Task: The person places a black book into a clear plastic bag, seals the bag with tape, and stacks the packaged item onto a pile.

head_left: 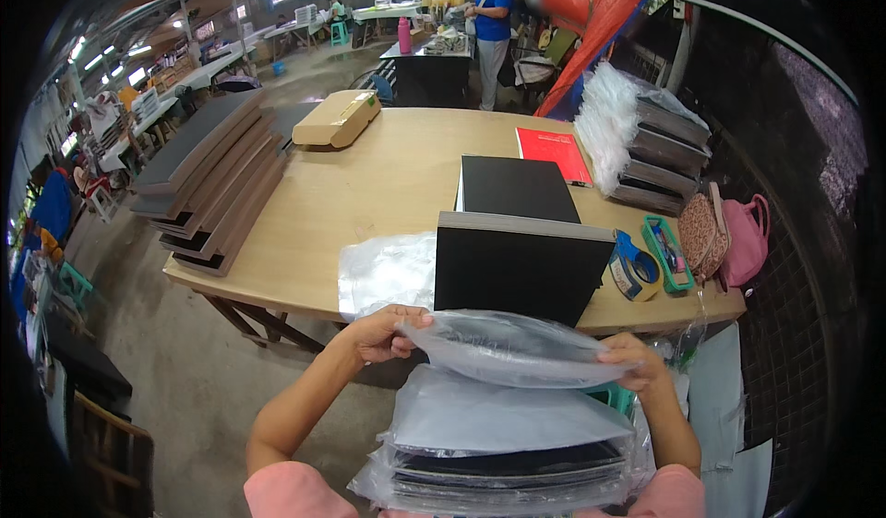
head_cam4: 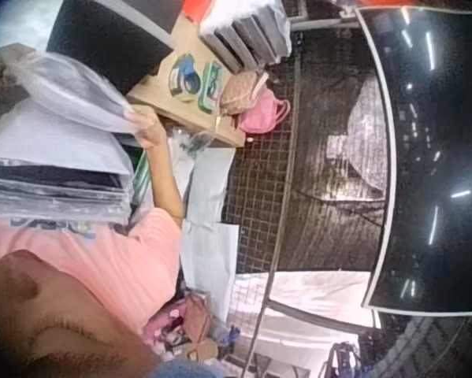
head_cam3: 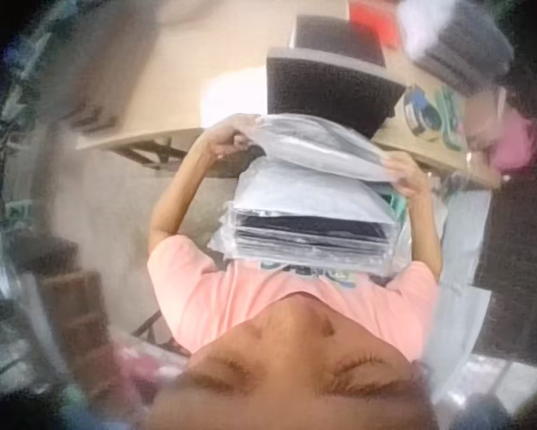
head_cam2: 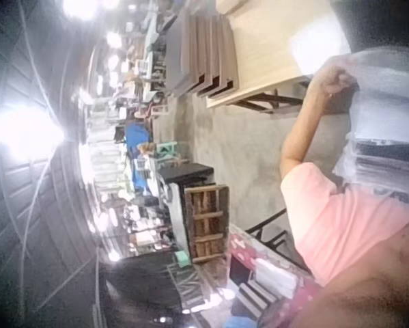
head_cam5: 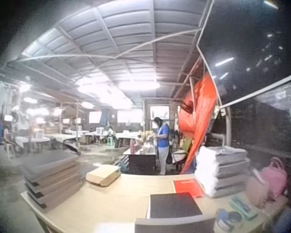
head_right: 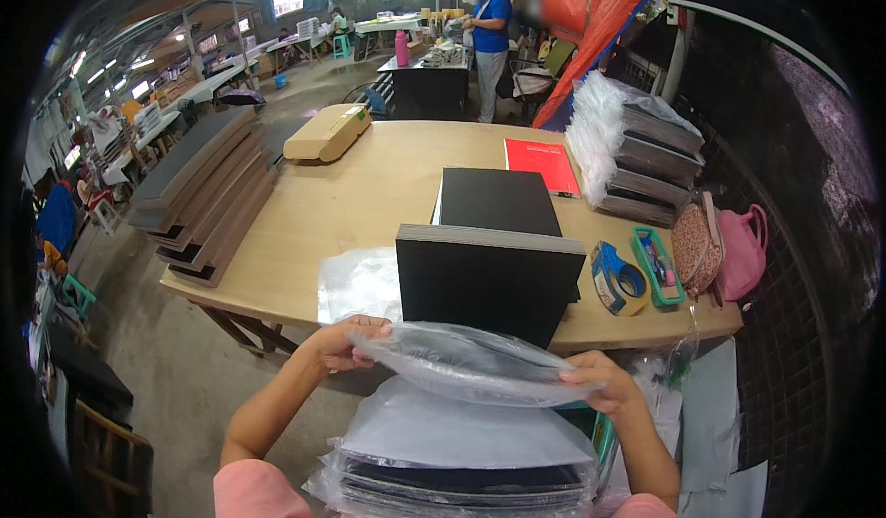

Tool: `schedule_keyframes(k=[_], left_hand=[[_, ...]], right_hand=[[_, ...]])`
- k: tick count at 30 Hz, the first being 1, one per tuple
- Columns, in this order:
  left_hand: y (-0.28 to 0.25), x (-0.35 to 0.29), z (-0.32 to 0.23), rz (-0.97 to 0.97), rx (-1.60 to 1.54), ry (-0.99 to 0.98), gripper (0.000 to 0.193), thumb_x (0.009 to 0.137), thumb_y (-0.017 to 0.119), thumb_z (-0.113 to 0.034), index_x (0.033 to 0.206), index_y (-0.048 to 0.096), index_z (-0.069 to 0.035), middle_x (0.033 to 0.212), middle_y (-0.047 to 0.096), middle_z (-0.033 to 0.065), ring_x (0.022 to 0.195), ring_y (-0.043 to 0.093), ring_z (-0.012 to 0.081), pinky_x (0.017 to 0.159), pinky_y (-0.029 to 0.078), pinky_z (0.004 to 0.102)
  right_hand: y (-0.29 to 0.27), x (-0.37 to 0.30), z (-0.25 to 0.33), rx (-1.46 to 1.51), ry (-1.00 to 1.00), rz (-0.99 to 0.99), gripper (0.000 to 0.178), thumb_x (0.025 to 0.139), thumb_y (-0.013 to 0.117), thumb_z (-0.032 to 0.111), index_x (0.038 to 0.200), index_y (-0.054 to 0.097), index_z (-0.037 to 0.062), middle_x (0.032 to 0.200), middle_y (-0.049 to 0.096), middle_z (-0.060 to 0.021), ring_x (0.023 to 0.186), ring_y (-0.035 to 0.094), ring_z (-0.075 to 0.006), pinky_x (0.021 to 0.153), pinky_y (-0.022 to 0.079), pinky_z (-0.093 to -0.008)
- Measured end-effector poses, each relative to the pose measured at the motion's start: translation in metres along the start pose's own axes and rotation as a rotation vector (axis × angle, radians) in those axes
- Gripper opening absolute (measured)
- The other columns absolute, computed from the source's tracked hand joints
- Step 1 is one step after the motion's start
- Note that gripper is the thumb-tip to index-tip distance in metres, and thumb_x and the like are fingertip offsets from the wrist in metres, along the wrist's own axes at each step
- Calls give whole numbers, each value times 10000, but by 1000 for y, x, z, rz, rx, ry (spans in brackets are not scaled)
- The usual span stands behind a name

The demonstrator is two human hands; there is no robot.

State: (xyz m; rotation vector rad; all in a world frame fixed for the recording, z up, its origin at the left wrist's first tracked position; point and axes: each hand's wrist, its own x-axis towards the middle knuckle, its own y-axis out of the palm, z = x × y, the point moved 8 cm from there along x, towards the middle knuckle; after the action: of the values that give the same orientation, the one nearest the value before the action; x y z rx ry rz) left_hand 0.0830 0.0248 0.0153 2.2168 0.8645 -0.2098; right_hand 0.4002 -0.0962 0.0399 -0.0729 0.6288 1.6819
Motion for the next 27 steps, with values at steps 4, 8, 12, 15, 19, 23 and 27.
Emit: schedule_keyframes(k=[4, 8, 12, 15, 19, 23, 27], left_hand=[[-77, 23, 71, -9, -16, -160, 123, 918, 572, -152, 982, 588, -49, 775, 598, -14, 572, 542, 43, 496, 468, 172], [-155, 46, 155, -72, -9, -175, 76, 889, 620, -139, 910, 585, -76, 805, 613, -17, 659, 578, 62, 596, 506, 182], [-212, 78, 215, -274, 31, -199, 106, 862, 659, -151, 887, 584, -80, 816, 624, -2, 709, 589, 75, 637, 509, 183], [-237, 69, 236, -458, 55, -187, 141, 841, 684, -145, 923, 594, -74, 833, 632, 8, 743, 596, 82, 652, 511, 196], [-221, 35, 196, -758, 257, 30, 292, 799, 727, -274, 956, 621, -52, 794, 632, 33, 707, 592, 105, 590, 472, 235], [-167, 45, 181, -501, 252, 199, 327, 780, 702, -355, 862, 628, -47, 712, 600, 22, 620, 559, 107, 536, 422, 248], [-187, 67, 196, -476, 666, 91, 315, 747, 659, -336, 857, 679, -41, 739, 640, 45, 661, 593, 174, 633, 467, 286]], right_hand=[[-21, 20, -62, 33, 5, 84, 173, 723, 693, 66, 849, 695, -53, 967, 607, -131, 906, 548, -186, 823, 395, -272], [-35, 38, -96, -165, -62, -20, 175, 708, 706, 78, 828, 697, -49, 961, 612, -124, 938, 546, -187, 833, 393, -277], [-82, 71, -144, -393, -54, -177, 164, 697, 719, 90, 797, 702, -40, 923, 634, -116, 954, 555, -175, 832, 401, -279], [-99, 90, -173, -374, 10, -288, 137, 691, 716, 96, 738, 699, -31, 699, 642, -82, 692, 593, -154, 673, 446, -269], [-122, 97, -199, -411, -26, -419, 132, 699, 692, 86, 664, 662, -37, 570, 608, -57, 534, 563, -128, 515, 423, -257], [-114, 105, -212, -376, -264, -453, 112, 705, 680, 72, 678, 632, -26, 554, 567, -36, 504, 535, -128, 482, 406, -250], [-137, 114, -241, -231, -156, -506, 144, 736, 680, 97, 821, 619, -2, 800, 593, -73, 699, 568, -141, 565, 441, -273]])
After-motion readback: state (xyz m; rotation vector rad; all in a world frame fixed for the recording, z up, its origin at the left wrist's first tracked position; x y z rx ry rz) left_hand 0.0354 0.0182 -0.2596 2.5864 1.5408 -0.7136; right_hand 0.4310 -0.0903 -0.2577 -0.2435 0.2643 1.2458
